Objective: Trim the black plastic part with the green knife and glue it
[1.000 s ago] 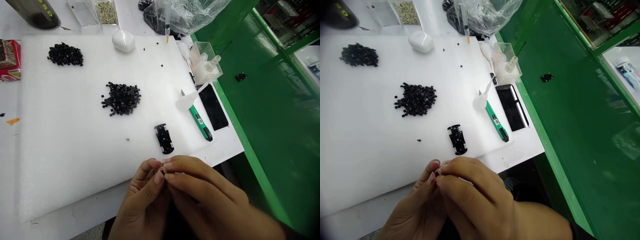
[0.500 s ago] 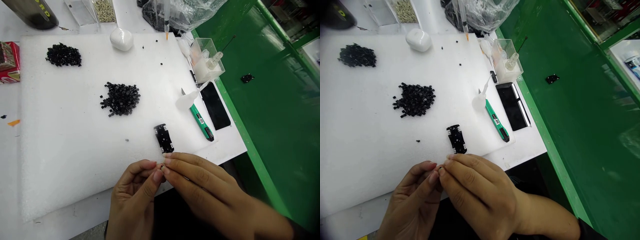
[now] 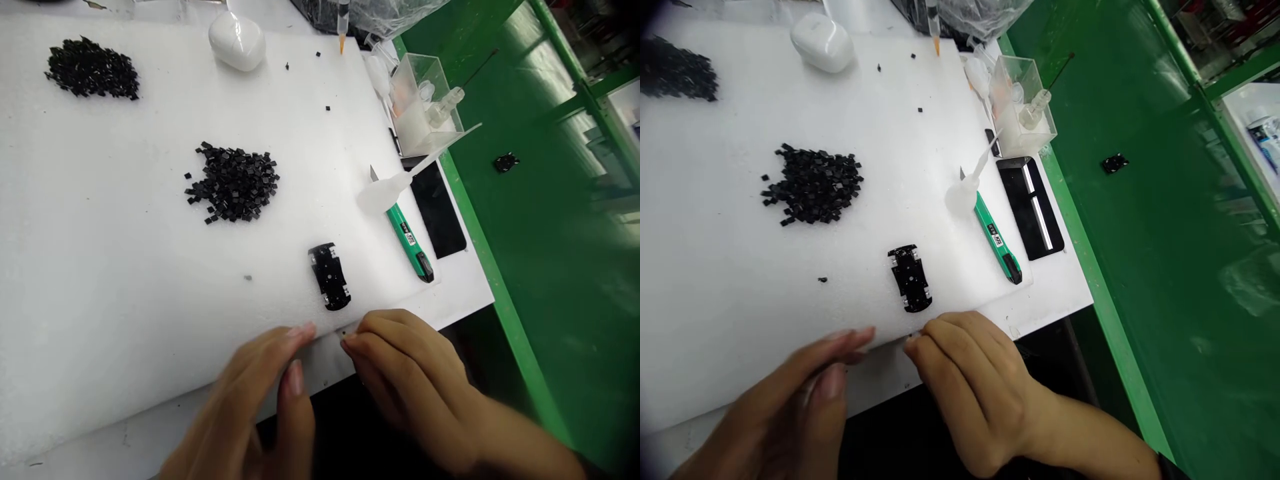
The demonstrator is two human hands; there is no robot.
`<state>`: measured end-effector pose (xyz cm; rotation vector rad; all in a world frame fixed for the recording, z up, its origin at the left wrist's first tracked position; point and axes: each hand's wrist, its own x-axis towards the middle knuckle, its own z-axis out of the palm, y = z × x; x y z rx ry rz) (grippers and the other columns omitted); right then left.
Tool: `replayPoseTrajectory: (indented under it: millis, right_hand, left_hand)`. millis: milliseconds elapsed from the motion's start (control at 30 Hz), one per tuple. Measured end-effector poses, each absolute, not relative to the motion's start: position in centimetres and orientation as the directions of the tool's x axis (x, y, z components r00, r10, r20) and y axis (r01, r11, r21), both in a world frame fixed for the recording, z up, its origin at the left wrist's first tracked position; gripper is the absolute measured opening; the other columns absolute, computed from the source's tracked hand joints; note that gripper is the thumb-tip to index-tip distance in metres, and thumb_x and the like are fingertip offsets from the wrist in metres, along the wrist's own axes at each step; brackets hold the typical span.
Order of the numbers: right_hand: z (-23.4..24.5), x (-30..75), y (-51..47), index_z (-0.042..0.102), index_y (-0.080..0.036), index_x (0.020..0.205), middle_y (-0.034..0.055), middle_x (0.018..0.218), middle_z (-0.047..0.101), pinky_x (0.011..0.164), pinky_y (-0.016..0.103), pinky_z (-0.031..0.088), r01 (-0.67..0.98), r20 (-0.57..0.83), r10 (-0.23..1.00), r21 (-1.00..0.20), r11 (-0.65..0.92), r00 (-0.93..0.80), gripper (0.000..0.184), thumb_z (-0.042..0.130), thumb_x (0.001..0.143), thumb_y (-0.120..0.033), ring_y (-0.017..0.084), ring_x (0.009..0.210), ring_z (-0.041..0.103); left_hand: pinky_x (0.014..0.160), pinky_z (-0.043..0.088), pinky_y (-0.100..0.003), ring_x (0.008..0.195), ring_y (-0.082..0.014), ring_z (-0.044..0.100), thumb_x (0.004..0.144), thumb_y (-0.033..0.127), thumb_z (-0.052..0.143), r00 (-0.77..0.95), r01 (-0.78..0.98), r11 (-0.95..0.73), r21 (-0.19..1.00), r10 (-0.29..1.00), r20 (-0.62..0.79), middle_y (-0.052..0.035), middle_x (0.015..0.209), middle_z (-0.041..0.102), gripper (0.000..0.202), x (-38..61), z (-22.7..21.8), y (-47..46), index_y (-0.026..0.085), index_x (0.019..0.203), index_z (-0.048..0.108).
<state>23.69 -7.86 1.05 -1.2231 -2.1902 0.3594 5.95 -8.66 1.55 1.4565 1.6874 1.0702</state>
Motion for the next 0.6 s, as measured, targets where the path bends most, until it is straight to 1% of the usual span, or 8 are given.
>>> replayPoseTrajectory:
  millis: [33,67,100,167,233,333,433,600]
  right_hand:
    - [0.4,23.6,-7.8,0.066,-0.001,0.109,0.0161,0.096,0.070,0.071,0.038,0.063,0.687,0.404,0.822,-0.462,0.561,-0.401,0.024,0.054,0.088,0.001,0.024,0.091,0.066]
    - [-0.1,23.6,-7.8,0.066,0.000,0.110,0.0170,0.096,0.070,0.068,0.039,0.062,0.696,0.437,0.801,-0.419,0.584,-0.409,0.025,0.053,0.088,0.000,0.025,0.089,0.066]
    - [-0.6,23.6,-7.7,0.065,0.001,0.112,0.0183,0.096,0.070,0.067,0.041,0.062,0.702,0.458,0.781,-0.378,0.603,-0.424,0.026,0.053,0.088,-0.001,0.027,0.089,0.066]
    - [-0.9,23.6,-7.5,0.064,0.004,0.112,0.0212,0.097,0.070,0.067,0.043,0.063,0.709,0.463,0.754,-0.315,0.631,-0.466,0.027,0.054,0.088,-0.003,0.030,0.091,0.067]
    - [-0.6,23.5,-7.2,0.064,0.007,0.111,0.0235,0.096,0.070,0.070,0.045,0.063,0.714,0.440,0.746,-0.277,0.643,-0.500,0.027,0.054,0.088,-0.003,0.032,0.093,0.068]
    - [0.3,23.4,-6.9,0.065,0.008,0.108,0.0236,0.092,0.071,0.070,0.045,0.064,0.719,0.394,0.745,-0.246,0.650,-0.538,0.025,0.053,0.088,-0.003,0.033,0.094,0.069]
    - [0.8,23.4,-6.7,0.066,0.007,0.107,0.0224,0.092,0.071,0.071,0.044,0.064,0.715,0.373,0.742,-0.238,0.657,-0.558,0.025,0.054,0.088,-0.003,0.033,0.095,0.069]
    - [0.5,23.3,-6.7,0.066,0.009,0.107,0.0241,0.093,0.071,0.070,0.045,0.063,0.706,0.380,0.734,-0.241,0.666,-0.562,0.025,0.056,0.087,-0.002,0.034,0.094,0.069]
  left_hand:
    - [0.087,0.060,-0.033,0.097,-0.0197,0.071,0.084,0.009,0.066,-0.121,0.491,-0.067,0.868,0.982,0.145,0.0039,0.110,0.075,0.042,5.8,1.3,-8.4,0.031,0.120,0.067]
    - [0.092,0.057,-0.036,0.105,-0.0215,0.069,0.082,0.005,0.065,-0.055,0.514,-0.164,0.842,0.973,0.223,0.0026,0.118,0.073,0.051,5.7,1.0,-8.0,0.029,0.127,0.063]
    - [0.097,0.054,-0.037,0.112,-0.0228,0.065,0.081,0.003,0.065,0.019,0.527,-0.237,0.816,0.963,0.267,0.0008,0.123,0.071,0.058,5.5,0.6,-7.5,0.026,0.133,0.059]
    - [0.104,0.048,-0.037,0.122,-0.0228,0.060,0.081,0.002,0.062,0.161,0.557,-0.331,0.762,0.943,0.293,-0.0032,0.129,0.068,0.065,5.4,-0.2,-6.6,0.019,0.143,0.049]
    - [0.107,0.044,-0.038,0.125,-0.0217,0.058,0.082,-0.001,0.059,0.231,0.583,-0.392,0.712,0.920,0.318,-0.0053,0.127,0.070,0.067,5.4,-1.0,-5.9,0.014,0.145,0.043]
    - [0.104,0.043,-0.039,0.124,-0.0218,0.059,0.080,-0.007,0.057,0.258,0.603,-0.447,0.660,0.893,0.368,-0.0073,0.122,0.073,0.069,5.7,-1.8,-5.5,0.009,0.145,0.041]
    - [0.103,0.043,-0.040,0.122,-0.0225,0.060,0.077,-0.009,0.057,0.275,0.602,-0.464,0.650,0.885,0.377,-0.0093,0.121,0.073,0.069,5.9,-2.0,-5.5,0.005,0.143,0.042]
    - [0.102,0.042,-0.038,0.119,-0.0215,0.061,0.075,-0.010,0.058,0.289,0.614,-0.471,0.633,0.881,0.376,-0.0079,0.119,0.074,0.069,5.8,-2.0,-5.4,0.005,0.141,0.046]
